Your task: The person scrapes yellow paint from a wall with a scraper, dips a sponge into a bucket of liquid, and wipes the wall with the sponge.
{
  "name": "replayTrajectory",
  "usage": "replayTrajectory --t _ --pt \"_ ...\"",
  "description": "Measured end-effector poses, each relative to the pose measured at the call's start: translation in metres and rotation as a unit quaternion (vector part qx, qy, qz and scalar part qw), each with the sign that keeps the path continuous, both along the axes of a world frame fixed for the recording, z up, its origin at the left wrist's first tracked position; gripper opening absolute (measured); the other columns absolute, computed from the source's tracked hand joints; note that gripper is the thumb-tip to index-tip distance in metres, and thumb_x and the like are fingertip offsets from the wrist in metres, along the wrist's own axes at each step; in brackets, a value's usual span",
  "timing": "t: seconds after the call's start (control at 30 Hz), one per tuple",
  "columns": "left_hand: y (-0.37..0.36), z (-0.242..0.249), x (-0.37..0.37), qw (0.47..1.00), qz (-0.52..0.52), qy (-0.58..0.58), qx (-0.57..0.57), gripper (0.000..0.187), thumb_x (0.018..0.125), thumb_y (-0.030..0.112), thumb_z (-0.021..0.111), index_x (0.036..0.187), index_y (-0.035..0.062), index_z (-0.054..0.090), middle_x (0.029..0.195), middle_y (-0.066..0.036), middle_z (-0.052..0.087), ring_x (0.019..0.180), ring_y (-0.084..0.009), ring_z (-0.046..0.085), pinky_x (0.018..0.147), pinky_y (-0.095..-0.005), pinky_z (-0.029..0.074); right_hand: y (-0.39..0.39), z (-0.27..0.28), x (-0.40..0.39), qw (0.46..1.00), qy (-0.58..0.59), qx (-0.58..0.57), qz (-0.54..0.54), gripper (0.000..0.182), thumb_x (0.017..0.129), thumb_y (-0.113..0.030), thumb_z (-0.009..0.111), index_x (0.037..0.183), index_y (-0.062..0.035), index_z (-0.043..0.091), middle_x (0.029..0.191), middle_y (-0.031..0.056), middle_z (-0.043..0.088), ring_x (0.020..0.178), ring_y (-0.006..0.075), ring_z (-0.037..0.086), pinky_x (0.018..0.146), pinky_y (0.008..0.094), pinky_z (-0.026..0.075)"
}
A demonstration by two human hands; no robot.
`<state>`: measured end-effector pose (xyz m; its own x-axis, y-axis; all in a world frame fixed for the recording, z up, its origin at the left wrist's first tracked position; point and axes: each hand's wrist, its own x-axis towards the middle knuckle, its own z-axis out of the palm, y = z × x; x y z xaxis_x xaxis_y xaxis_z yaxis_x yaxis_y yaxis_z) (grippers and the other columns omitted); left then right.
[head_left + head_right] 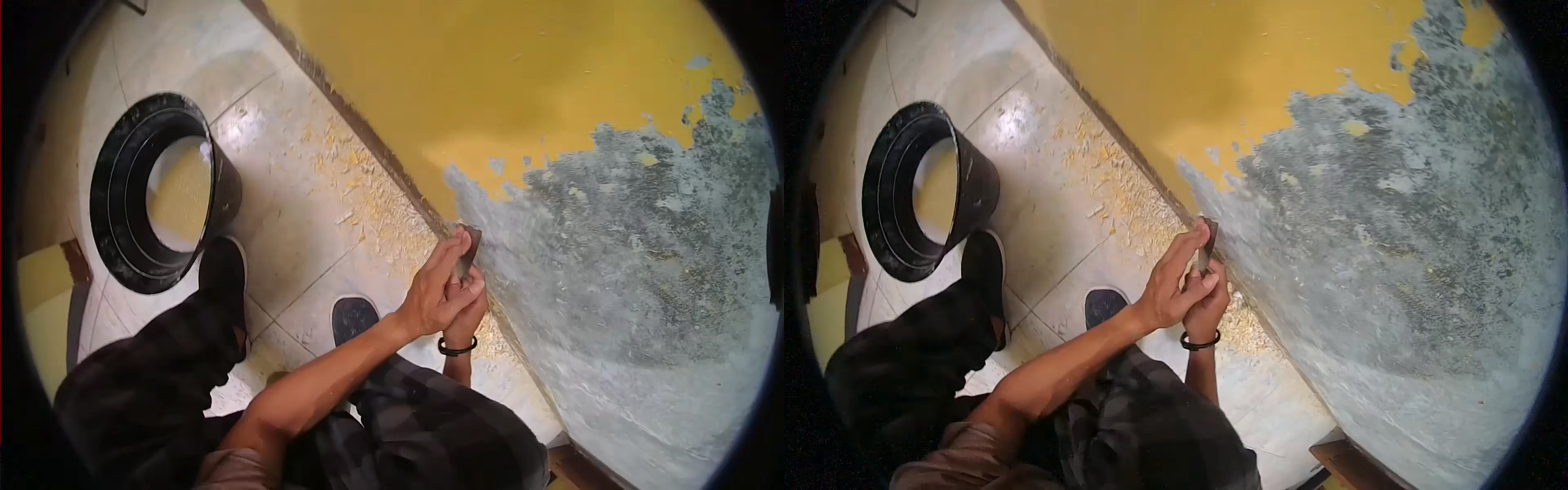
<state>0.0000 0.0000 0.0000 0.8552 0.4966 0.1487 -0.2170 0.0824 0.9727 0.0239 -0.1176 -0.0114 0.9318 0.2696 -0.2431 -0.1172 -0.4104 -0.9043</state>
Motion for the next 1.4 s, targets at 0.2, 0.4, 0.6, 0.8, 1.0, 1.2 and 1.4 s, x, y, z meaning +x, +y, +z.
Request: replayTrajectory --t 0.2,0.4,0.6,0.8,1.0,1.2,1.4 --pt "-0.031 0.016 0.045 0.996 0.009 -0.076 -0.056 0.058 0.087 0.022 0.060 0.131 -0.0095 0.041 0.131 -0.027 0.045 0.127 -0.0399 0.041 0.106 -0.0394 0.031 -0.016 0.044 0.046 0.987 -0.145 -0.073 -0.010 0.022 0.093 -0.009 0.057 0.112 0.0010 0.055 0.093 0.0041 0.060 0.083 0.0108 0.055 0.074 0.0275 0.047" --pt "-0.019 0.007 0.029 0.999 0.024 -0.037 0.005 0.061 0.085 0.024 0.062 0.131 -0.0094 0.040 0.133 -0.028 0.044 0.127 -0.0398 0.041 0.105 -0.0393 0.032 -0.002 0.036 0.037 0.988 -0.145 -0.050 0.025 0.022 0.092 -0.010 0.058 0.111 0.0023 0.056 0.092 0.0044 0.060 0.082 0.0106 0.053 0.074 0.0276 0.045" --pt "-0.001 0.006 0.005 0.999 -0.019 -0.026 0.005 0.060 0.085 0.025 0.062 0.130 -0.0094 0.041 0.132 -0.028 0.044 0.128 -0.0388 0.040 0.107 -0.0409 0.031 0.025 0.031 0.007 0.992 -0.119 0.049 0.018 0.027 0.093 -0.011 0.057 0.116 0.0024 0.052 0.095 0.0059 0.061 0.084 0.0094 0.054 0.072 0.0250 0.046" --pt "0.021 0.001 0.003 1.000 -0.011 -0.015 -0.005 0.061 0.085 0.026 0.063 0.130 -0.0099 0.042 0.135 -0.029 0.042 0.132 -0.0391 0.037 0.109 -0.0415 0.027 0.033 0.018 0.009 0.989 -0.128 -0.052 0.049 0.024 0.093 -0.009 0.055 0.114 0.0030 0.054 0.100 0.0096 0.064 0.092 0.0144 0.058 0.080 0.0289 0.047" --pt "0.023 -0.009 0.012 1.000 0.008 -0.005 0.020 0.068 0.082 0.027 0.065 0.132 -0.0112 0.038 0.133 -0.029 0.043 0.129 -0.0407 0.039 0.107 -0.0396 0.031 0.036 0.005 0.028 0.996 -0.079 0.015 0.031 0.026 0.093 -0.010 0.055 0.115 0.0040 0.053 0.101 0.0105 0.061 0.090 0.0164 0.056 0.079 0.0302 0.046" --pt "0.004 -0.007 0.000 0.999 -0.048 -0.003 0.006 0.068 0.083 0.028 0.065 0.135 -0.0079 0.038 0.134 -0.027 0.042 0.125 -0.0392 0.042 0.105 -0.0399 0.032 0.019 -0.002 0.010 0.986 -0.163 0.027 0.032 0.025 0.094 -0.014 0.055 0.112 0.0031 0.054 0.097 0.0072 0.060 0.083 0.0131 0.054 0.072 0.0294 0.046" --pt "0.007 -0.011 -0.004 0.999 -0.032 -0.017 0.010 0.068 0.082 0.026 0.067 0.134 -0.0079 0.038 0.132 -0.028 0.044 0.125 -0.0396 0.043 0.105 -0.0402 0.032 0.009 -0.006 -0.002 0.995 -0.100 0.002 0.007 0.021 0.093 -0.009 0.055 0.111 0.0023 0.053 0.089 0.0036 0.057 0.079 0.0095 0.052 0.068 0.0249 0.044"
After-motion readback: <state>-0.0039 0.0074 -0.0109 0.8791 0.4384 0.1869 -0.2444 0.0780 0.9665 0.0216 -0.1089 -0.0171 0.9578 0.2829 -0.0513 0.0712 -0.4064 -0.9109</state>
